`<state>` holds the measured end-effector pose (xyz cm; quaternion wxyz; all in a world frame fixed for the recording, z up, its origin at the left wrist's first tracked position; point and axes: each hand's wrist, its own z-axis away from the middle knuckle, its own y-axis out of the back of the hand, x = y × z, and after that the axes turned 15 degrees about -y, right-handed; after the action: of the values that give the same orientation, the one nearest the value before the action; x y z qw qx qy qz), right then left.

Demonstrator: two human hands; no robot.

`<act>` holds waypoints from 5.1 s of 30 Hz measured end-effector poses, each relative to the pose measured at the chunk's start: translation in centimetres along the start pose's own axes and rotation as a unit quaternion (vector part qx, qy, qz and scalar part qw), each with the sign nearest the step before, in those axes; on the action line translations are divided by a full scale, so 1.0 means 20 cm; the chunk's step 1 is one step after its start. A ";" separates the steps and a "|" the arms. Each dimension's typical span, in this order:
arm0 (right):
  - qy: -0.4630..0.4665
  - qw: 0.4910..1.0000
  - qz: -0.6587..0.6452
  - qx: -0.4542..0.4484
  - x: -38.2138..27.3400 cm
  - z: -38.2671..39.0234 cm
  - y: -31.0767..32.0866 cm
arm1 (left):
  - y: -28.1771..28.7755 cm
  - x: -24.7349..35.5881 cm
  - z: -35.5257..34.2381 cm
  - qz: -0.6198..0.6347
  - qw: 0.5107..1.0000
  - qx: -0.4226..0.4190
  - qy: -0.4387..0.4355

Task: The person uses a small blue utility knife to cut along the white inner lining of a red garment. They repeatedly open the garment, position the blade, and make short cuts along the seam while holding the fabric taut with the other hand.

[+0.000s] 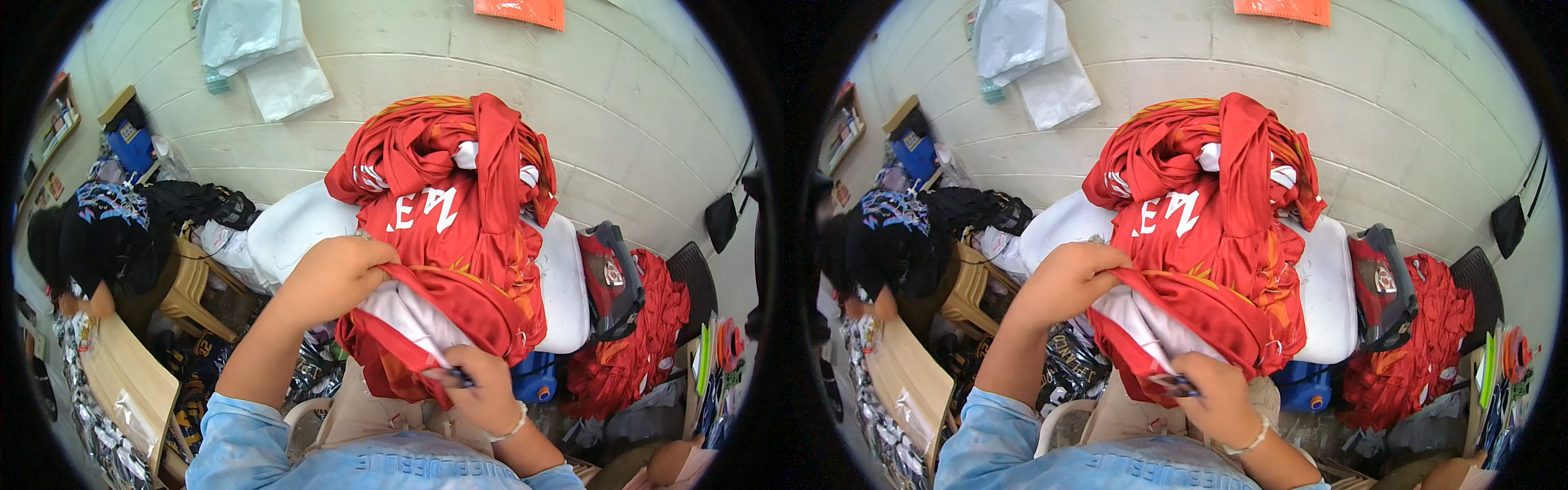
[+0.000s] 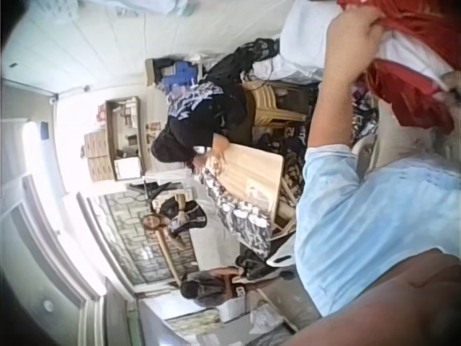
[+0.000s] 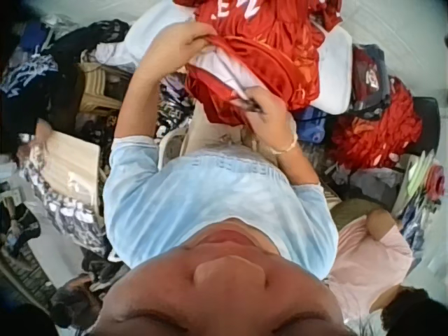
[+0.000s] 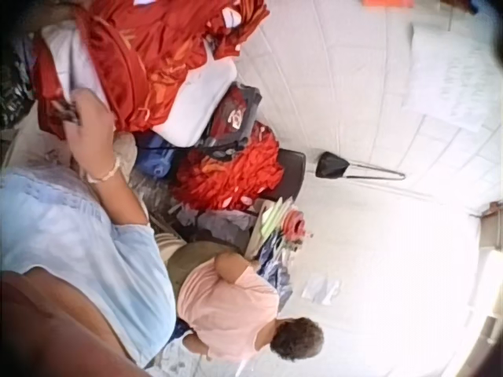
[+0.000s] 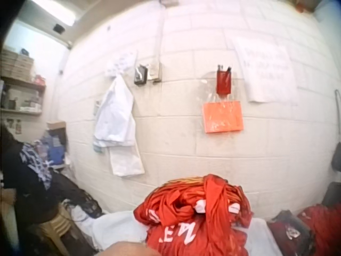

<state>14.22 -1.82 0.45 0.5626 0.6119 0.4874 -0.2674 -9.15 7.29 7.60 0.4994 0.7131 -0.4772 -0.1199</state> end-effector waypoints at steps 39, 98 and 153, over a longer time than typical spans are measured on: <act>-0.017 0.993 0.001 0.119 0.07 -0.08 -0.10 | -0.10 0.13 0.33 0.649 0.611 0.427 0.156; -0.148 0.867 -0.318 0.354 0.26 0.33 0.68 | 0.15 -0.19 0.41 0.583 0.745 0.300 0.120; -0.155 0.945 -0.080 -0.278 0.05 -0.08 0.45 | 0.00 -0.01 0.04 0.557 0.805 0.177 0.102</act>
<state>22.23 0.98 3.82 0.7556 0.3415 0.4965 -0.2569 -9.70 7.05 7.11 0.3911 0.4088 -0.7518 0.3387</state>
